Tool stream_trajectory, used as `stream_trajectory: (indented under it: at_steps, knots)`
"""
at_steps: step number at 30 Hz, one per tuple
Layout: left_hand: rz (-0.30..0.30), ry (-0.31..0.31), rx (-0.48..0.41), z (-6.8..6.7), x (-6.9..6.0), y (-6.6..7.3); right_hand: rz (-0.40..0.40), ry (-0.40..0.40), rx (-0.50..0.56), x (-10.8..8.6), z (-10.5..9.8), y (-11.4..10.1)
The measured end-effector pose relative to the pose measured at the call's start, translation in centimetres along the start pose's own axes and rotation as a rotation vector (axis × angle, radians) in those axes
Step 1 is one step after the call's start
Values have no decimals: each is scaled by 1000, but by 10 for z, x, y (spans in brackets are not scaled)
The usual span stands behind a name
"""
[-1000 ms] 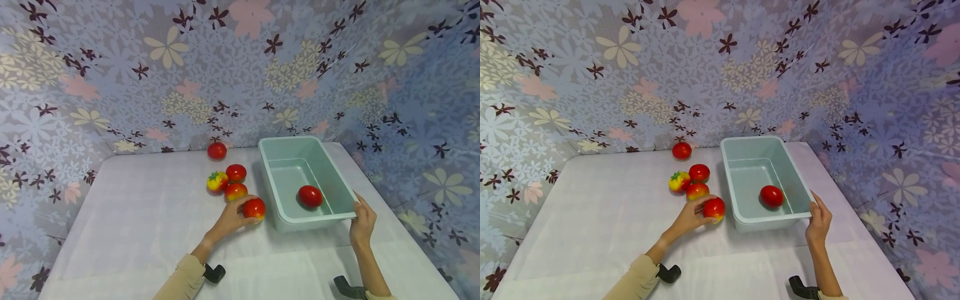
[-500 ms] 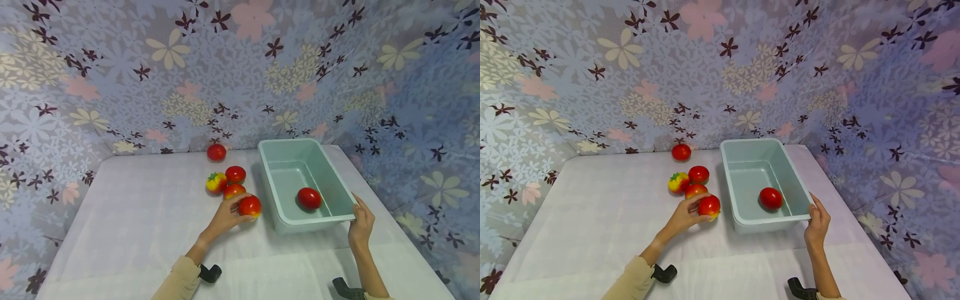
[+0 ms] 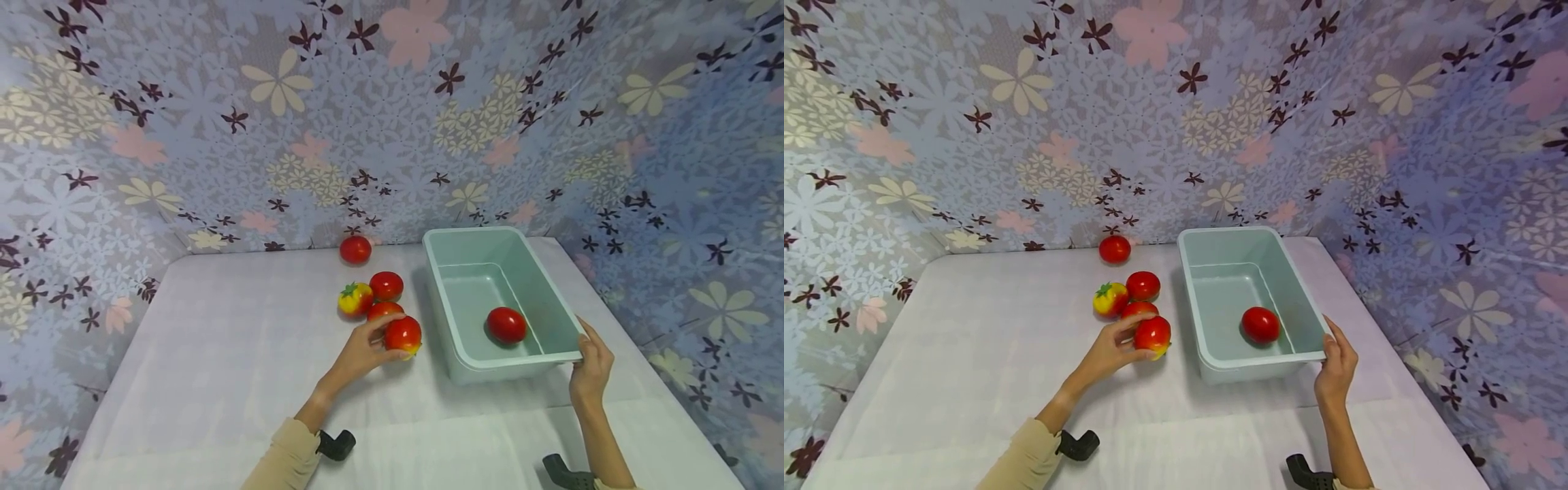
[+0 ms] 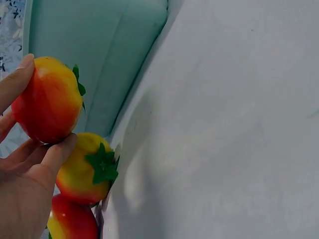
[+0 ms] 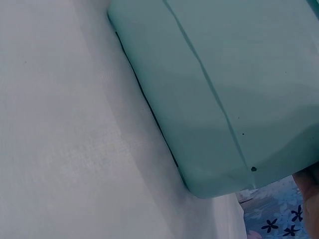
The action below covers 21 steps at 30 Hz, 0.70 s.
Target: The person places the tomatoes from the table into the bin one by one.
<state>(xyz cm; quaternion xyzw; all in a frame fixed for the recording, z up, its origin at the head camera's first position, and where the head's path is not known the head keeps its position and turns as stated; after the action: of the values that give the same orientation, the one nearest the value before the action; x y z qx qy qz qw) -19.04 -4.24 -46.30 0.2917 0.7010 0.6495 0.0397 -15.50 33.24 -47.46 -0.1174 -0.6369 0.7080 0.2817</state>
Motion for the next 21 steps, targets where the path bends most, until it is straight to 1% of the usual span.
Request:
stream_trajectory:
  at_steps: [5, 6, 9, 12, 15, 21]
  knots:
    - [-25, 43, -26, -5, 3, -18, 0, 5, 8, 2, -1, 0]
    - [-30, 53, -26, -6, 4, -19, 0, 6, 1, 2, -1, 0]
    - [-35, 81, -33, -10, 8, -17, -3, 4, -7, 1, -2, 0]
    - [-31, 96, -39, -14, 12, -13, -7, -1, -13, 1, -3, 1]
    - [-18, 100, -51, -15, 15, -10, -9, -1, -20, 1, -3, 2]
    - [29, 108, -63, -15, 24, -1, -11, 4, -26, 2, -3, 2]
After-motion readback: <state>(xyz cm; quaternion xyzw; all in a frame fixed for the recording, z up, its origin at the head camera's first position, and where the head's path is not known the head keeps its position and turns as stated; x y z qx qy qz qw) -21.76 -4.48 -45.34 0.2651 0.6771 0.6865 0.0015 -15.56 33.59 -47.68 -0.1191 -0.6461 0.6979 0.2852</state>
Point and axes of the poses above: each hand's wrist, its own x-axis towards the middle knuckle, its own z-axis out of the palm, y = z × x, the point moved 2 cm from there along x, towards the middle knuckle, and after that the axes turned 11 degrees about z, right-handed, at the moved point
